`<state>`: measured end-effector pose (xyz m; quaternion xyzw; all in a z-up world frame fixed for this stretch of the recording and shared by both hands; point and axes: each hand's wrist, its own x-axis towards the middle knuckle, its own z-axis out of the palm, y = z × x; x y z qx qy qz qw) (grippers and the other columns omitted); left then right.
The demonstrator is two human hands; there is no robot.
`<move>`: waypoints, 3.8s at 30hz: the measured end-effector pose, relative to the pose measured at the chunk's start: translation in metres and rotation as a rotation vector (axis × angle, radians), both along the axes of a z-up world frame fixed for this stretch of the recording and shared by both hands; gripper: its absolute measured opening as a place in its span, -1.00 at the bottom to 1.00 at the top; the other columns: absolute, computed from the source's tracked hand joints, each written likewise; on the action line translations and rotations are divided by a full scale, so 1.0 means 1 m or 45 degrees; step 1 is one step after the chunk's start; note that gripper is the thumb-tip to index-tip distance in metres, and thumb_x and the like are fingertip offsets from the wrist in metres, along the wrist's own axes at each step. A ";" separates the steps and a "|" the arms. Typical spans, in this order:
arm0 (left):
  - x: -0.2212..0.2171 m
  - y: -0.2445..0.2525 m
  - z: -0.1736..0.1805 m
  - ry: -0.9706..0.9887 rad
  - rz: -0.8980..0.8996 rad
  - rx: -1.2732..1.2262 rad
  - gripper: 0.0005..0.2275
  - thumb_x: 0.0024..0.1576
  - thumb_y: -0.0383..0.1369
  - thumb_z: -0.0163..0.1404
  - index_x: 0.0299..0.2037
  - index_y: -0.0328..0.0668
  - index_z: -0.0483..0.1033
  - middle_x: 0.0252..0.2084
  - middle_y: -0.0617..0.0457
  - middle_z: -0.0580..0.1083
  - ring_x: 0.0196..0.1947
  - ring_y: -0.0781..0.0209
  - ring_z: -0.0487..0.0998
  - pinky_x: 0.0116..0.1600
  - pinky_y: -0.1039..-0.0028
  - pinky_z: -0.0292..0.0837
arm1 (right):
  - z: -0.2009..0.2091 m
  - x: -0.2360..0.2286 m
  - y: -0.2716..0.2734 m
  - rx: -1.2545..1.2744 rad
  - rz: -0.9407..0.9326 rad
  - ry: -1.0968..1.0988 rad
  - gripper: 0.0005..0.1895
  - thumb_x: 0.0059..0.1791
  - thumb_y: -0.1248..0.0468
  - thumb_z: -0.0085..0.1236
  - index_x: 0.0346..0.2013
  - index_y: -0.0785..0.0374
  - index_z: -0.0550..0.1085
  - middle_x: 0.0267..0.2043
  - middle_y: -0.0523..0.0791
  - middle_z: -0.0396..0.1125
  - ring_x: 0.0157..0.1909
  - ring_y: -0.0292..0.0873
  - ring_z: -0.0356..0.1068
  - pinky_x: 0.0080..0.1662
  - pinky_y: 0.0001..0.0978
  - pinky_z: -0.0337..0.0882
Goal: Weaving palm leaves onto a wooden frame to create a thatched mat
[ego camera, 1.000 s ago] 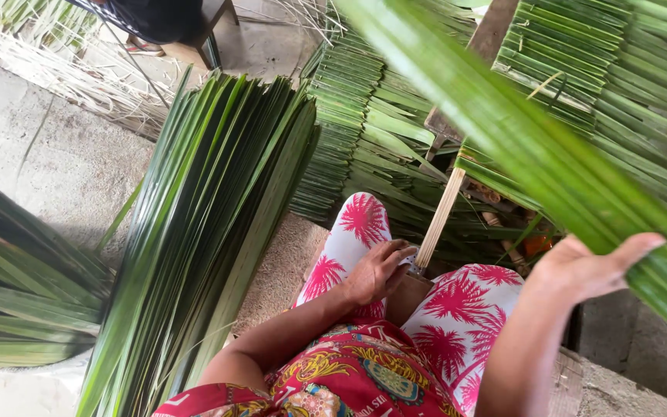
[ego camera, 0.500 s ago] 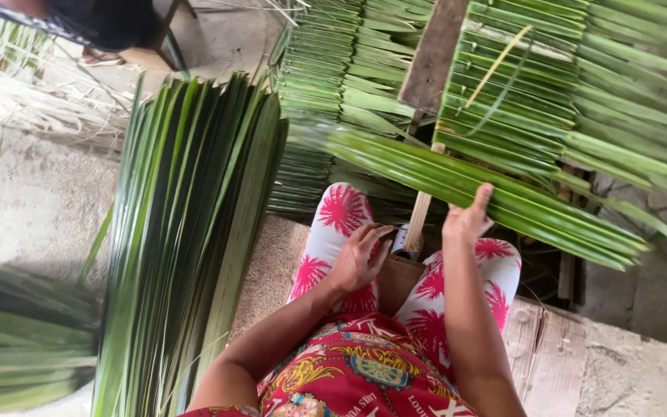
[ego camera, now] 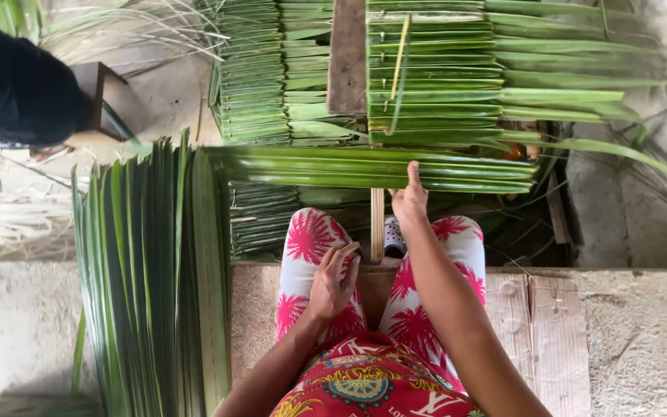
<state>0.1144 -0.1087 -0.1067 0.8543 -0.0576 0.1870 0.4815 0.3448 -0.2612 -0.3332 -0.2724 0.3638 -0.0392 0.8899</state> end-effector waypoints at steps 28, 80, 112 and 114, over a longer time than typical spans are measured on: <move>0.186 -0.009 -0.076 0.123 0.318 0.146 -0.75 0.23 -0.54 -0.03 0.12 -0.31 0.47 -0.22 -0.15 0.40 -0.30 -0.28 0.57 -0.34 0.00 0.56 | -0.003 0.002 0.027 -0.053 0.220 0.335 0.05 -0.25 -0.04 0.65 0.22 0.42 0.17 0.22 0.14 0.25 0.27 0.18 0.32 0.31 0.06 0.22; 0.269 -0.075 -0.197 1.081 0.319 0.669 -0.39 0.24 0.02 -0.15 0.06 -0.62 0.31 -0.13 -0.19 0.41 -0.05 -0.27 0.48 0.03 0.13 0.47 | 0.236 -0.012 0.065 -0.444 0.450 0.451 -0.04 -0.24 -0.13 0.53 0.04 0.66 0.39 0.00 0.22 0.38 -0.01 0.08 0.49 -0.06 0.01 0.46; 0.276 -0.034 -0.252 1.064 0.252 -1.039 -0.60 -0.14 -0.30 0.43 -0.17 -0.38 0.65 -0.37 -0.30 0.57 -0.33 -0.07 0.66 -0.29 0.14 0.57 | 0.122 -0.054 -0.008 -0.447 0.111 0.426 0.19 -0.17 -0.03 0.57 0.49 0.01 -0.08 0.38 0.07 0.11 -0.01 0.19 0.50 -0.12 0.21 0.61; 0.278 -0.025 -0.264 1.024 0.247 -1.114 -0.58 -0.13 -0.33 0.43 -0.14 -0.46 0.62 -0.37 -0.28 0.55 -0.34 -0.01 0.60 -0.30 0.16 0.54 | 0.104 -0.052 -0.019 -0.400 0.239 0.502 0.09 -0.19 -0.18 0.50 0.37 0.18 0.06 -0.14 -0.08 0.15 -0.28 -0.06 0.35 -0.18 0.00 0.55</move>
